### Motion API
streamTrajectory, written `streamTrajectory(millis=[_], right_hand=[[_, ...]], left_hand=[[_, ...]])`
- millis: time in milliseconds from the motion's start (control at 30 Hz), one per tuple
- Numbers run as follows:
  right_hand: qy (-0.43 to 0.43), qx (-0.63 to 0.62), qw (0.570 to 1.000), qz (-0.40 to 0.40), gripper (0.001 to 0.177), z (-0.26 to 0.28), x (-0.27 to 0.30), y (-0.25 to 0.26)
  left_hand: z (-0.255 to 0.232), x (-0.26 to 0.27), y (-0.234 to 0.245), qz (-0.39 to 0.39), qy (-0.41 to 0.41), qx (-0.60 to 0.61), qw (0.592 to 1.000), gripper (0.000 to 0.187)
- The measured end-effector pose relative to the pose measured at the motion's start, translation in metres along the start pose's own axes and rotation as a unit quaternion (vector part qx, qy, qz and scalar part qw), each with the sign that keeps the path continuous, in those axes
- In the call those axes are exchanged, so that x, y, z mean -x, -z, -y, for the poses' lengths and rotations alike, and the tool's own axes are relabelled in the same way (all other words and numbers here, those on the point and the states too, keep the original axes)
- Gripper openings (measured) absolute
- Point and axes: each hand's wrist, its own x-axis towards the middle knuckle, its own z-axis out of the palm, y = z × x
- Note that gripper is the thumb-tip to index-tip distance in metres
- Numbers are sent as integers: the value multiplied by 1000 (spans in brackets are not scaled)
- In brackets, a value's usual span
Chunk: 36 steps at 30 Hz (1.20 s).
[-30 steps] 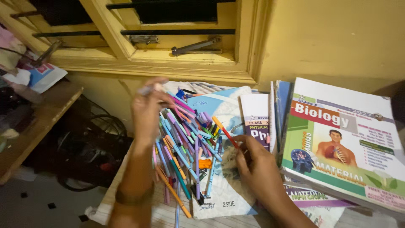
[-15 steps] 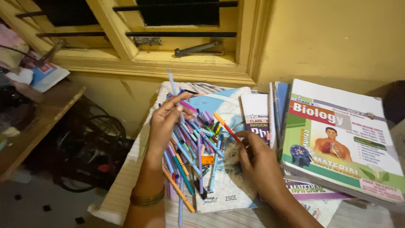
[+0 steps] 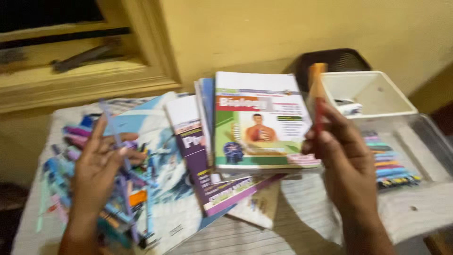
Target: The person sorts a large pile of colored pens on a table, picking them up one by one and placing them into a clear plastic container. Textbooks are visible on the table but are not handled during the clip.
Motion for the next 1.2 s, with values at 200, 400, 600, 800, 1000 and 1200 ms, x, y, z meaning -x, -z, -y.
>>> streamTrajectory(millis=[200, 400, 600, 800, 1000, 1200], right_hand=[[102, 318, 940, -68, 29, 19, -15, 126], [-61, 684, 727, 5, 21, 22, -23, 203], [-207, 681, 694, 106, 15, 7, -42, 227], [-174, 682, 700, 121, 21, 3, -51, 202], [73, 523, 849, 18, 25, 5, -7, 109], [185, 440, 835, 273, 61, -18, 45, -30]], left_hand=[[8, 8, -1, -59, 37, -24, 997, 52], [37, 14, 18, -61, -19, 112, 992, 11], [66, 18, 32, -98, -25, 99, 990, 15], [61, 18, 21, -68, 9, 138, 988, 16], [40, 23, -14, 38, 27, 42, 998, 17], [34, 30, -41, 220, 110, 4, 969, 19]])
